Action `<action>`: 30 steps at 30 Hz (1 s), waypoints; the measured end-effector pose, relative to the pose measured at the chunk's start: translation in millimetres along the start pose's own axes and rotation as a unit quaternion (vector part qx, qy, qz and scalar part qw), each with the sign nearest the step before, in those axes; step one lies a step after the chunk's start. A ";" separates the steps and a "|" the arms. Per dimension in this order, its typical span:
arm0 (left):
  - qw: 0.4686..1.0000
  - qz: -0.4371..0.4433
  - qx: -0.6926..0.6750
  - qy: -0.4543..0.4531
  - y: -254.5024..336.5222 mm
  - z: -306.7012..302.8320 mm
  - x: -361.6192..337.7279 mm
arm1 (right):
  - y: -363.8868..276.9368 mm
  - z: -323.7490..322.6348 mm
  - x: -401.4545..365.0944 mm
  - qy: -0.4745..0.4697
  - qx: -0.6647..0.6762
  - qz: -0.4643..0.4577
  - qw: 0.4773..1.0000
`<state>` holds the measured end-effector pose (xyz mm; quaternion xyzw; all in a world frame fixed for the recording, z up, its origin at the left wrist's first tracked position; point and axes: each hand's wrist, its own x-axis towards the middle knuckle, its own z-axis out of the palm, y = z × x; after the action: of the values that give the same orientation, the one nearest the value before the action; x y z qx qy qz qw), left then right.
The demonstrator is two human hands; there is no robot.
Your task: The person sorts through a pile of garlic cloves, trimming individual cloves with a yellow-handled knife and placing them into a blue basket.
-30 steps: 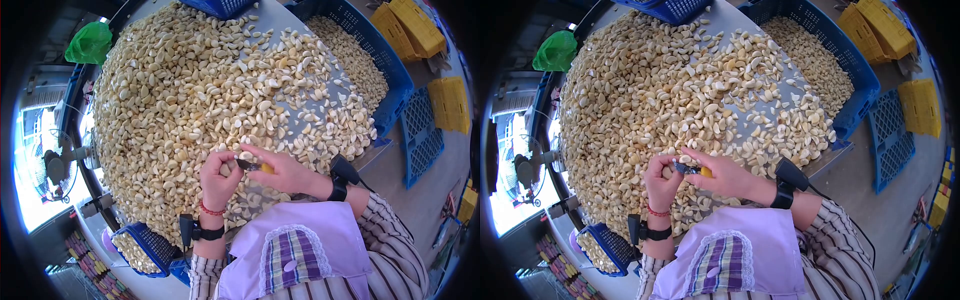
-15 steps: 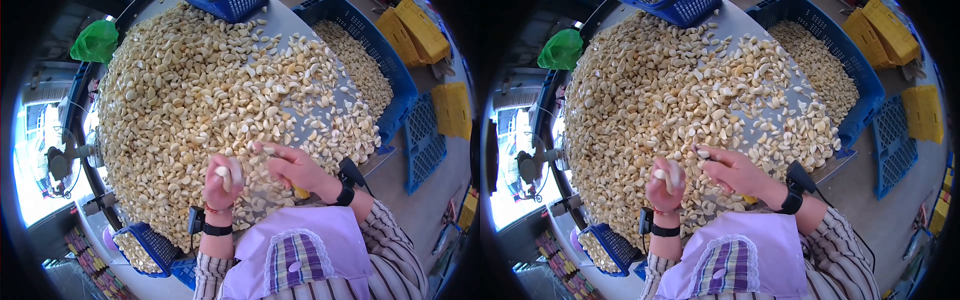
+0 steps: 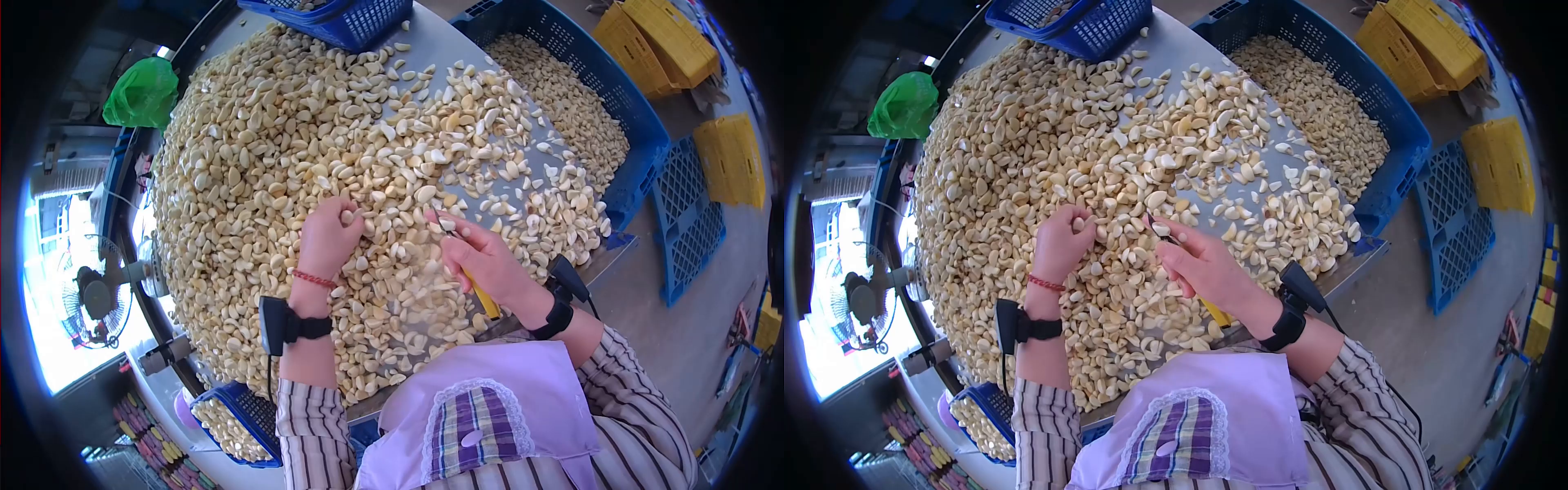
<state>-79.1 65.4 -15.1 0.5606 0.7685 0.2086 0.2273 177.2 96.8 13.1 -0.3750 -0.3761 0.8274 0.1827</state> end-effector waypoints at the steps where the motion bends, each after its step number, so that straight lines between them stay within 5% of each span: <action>1: 1.000 0.003 0.002 -0.003 0.5 -1.9 -3.7 | 0.2 -0.2 -0.4 0.002 0.003 -0.001 1.000; 4: 0.917 -0.166 -0.358 -0.066 19.3 -11.9 -27.3 | 2.5 1.3 -2.3 -0.021 -0.003 0.001 1.000; 7: 0.867 -0.103 -0.486 -0.044 36.9 -0.8 -58.0 | 5.9 7.9 -2.6 -0.070 -0.040 0.008 0.997; 12: 0.858 -0.017 -0.511 0.054 58.9 27.1 -91.5 | 11.5 13.2 -5.1 -0.138 -0.057 0.044 0.988; 17: 0.846 -0.034 -0.527 0.076 60.1 33.1 -100.8 | 6.8 16.2 -8.5 -0.158 -0.062 0.033 0.985; 19: 0.675 -0.049 -0.736 0.025 65.7 26.6 -95.3 | 8.7 16.7 -7.0 -0.120 -0.070 0.050 0.989; 21: 0.605 0.000 -0.796 0.034 56.9 21.9 -83.3 | 17.7 7.0 -1.1 -0.099 -0.018 0.032 0.994; 22: 0.693 -0.005 -0.709 0.134 49.8 16.2 -71.5 | 18.3 2.6 1.4 -0.082 0.031 0.016 0.996; 24: 0.855 -0.076 -0.478 0.188 51.3 -2.0 -30.5 | 7.8 -2.3 -1.1 -0.052 0.052 0.006 0.997; 27: 0.921 -0.028 -0.281 0.267 9.2 18.3 30.5 | -0.9 -7.5 -2.2 -0.016 0.069 -0.028 0.997; 29: 0.979 0.042 -0.027 0.197 14.5 37.5 47.2 | -14.2 -7.8 -7.1 0.027 0.081 -0.054 0.995; 30: 0.987 0.028 -0.035 0.153 22.3 51.9 45.2 | -19.7 -12.3 -7.7 0.035 0.104 -0.065 0.992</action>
<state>-43.9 118.4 -49.5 0.5347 0.7706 0.3252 0.1206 192.0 111.1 26.4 -0.3574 -0.3046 0.8348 0.2874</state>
